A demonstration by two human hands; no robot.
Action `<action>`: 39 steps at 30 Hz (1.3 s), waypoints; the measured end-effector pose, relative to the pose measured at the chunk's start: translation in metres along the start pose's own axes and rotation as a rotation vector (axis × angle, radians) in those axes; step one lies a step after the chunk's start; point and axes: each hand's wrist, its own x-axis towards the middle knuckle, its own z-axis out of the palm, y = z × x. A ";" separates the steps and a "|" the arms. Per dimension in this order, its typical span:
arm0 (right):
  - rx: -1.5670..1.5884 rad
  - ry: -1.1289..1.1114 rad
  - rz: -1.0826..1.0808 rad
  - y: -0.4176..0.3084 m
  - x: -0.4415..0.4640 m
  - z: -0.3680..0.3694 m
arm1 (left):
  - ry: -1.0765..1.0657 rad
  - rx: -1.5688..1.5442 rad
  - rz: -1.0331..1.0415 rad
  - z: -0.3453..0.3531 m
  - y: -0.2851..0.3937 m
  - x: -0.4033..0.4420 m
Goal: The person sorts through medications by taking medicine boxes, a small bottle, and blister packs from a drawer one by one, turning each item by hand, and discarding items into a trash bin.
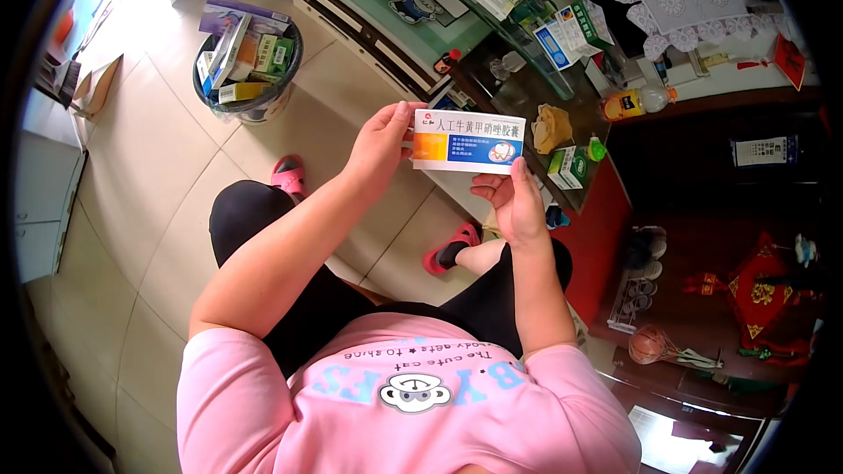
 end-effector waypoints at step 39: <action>-0.414 0.080 -0.271 -0.022 -0.001 0.028 | -0.054 -0.004 -0.077 0.002 -0.015 0.003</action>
